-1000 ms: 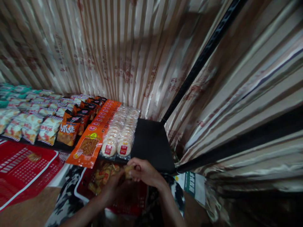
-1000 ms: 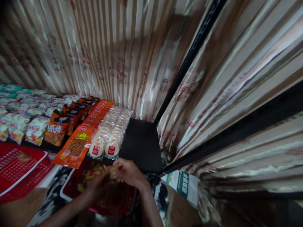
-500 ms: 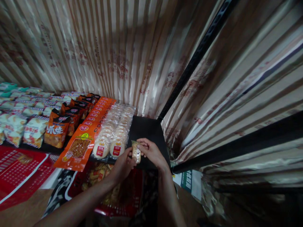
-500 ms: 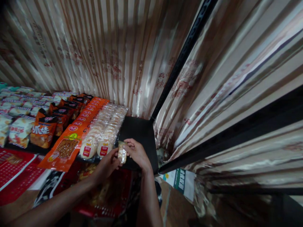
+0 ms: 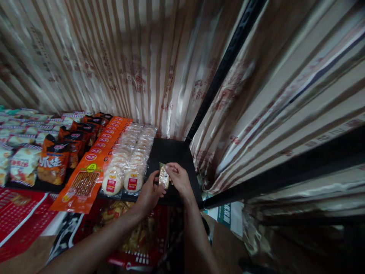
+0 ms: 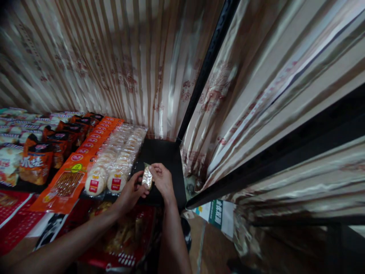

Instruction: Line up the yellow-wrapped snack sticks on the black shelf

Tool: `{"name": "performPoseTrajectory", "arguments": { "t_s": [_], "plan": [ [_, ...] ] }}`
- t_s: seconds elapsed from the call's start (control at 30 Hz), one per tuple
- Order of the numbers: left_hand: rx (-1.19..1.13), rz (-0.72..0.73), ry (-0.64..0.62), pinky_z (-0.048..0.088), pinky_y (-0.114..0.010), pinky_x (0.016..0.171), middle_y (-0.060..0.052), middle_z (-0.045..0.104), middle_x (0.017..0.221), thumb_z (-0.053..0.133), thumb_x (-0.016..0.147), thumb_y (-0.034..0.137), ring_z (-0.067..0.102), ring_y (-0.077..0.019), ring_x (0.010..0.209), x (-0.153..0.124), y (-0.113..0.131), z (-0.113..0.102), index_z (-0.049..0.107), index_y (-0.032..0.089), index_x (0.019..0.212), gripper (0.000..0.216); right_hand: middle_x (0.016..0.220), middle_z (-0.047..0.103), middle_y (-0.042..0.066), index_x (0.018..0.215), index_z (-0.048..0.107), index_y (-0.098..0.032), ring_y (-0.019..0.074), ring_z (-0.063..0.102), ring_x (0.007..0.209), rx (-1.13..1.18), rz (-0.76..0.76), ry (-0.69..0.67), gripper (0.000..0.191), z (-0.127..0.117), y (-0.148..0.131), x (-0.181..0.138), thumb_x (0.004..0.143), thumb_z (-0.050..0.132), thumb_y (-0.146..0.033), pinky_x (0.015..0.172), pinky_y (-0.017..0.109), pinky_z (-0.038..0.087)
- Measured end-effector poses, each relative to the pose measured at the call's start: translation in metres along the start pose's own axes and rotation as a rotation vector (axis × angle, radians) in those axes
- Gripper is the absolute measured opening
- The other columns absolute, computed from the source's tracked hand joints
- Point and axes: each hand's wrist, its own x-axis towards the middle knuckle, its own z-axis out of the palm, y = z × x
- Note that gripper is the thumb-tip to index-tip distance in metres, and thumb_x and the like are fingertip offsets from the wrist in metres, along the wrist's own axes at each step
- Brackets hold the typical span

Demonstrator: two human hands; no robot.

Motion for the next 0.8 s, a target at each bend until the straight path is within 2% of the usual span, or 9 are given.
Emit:
{"name": "performPoseTrajectory", "arguments": {
  "t_s": [0.1,0.23,0.5,0.67,0.8],
  "plan": [
    [0.034,0.025,0.012,0.05,-0.02,0.052,-0.011,0.054,0.108,0.051,0.078,0.019,0.059,-0.0074,0.062,0.001,-0.002,0.001,0.033,0.013,0.129,0.054,0.059,0.055,-0.004,0.079,0.058,-0.016,0.0064,0.046,0.045,-0.016,-0.018,0.062,0.037,-0.002,0.003,0.001,0.066,0.063,-0.051,0.037,0.016,0.032],
    [0.129,0.106,0.043,0.053,-0.024,0.061,-0.011,0.054,0.114,0.051,0.079,0.021,0.059,-0.0093,0.069,0.003,-0.001,0.001,0.039,0.015,0.127,0.05,0.058,0.055,-0.004,0.078,0.057,-0.016,0.0059,0.045,0.042,-0.037,-0.013,0.127,0.038,-0.003,0.008,0.006,0.068,0.062,-0.052,0.034,0.016,0.031],
    [0.134,0.219,0.083,0.053,-0.029,0.075,-0.011,0.049,0.126,0.05,0.08,0.019,0.058,-0.0174,0.096,0.006,-0.011,0.002,0.042,0.018,0.126,0.046,0.058,0.055,-0.004,0.078,0.057,-0.016,0.0055,0.045,0.041,0.014,-0.037,0.165,0.039,-0.001,0.009,0.012,0.067,0.062,-0.054,0.034,0.015,0.034],
    [0.21,0.305,0.121,0.047,-0.036,0.089,-0.01,0.049,0.126,0.05,0.077,0.012,0.051,-0.0203,0.109,0.004,-0.01,0.0,0.044,0.019,0.125,0.049,0.057,0.054,-0.004,0.078,0.057,-0.015,0.0054,0.045,0.041,0.033,-0.056,0.164,0.039,0.0,0.008,0.013,0.067,0.062,-0.053,0.034,0.015,0.034],
    [0.292,0.323,0.127,0.047,-0.034,0.086,-0.01,0.048,0.125,0.049,0.075,0.009,0.049,-0.0202,0.111,0.002,0.0,0.001,0.044,0.018,0.124,0.051,0.056,0.053,-0.005,0.078,0.056,-0.015,0.0047,0.045,0.04,0.05,-0.063,0.162,0.038,0.0,0.01,0.014,0.069,0.061,-0.052,0.033,0.014,0.035]
  ]
}}
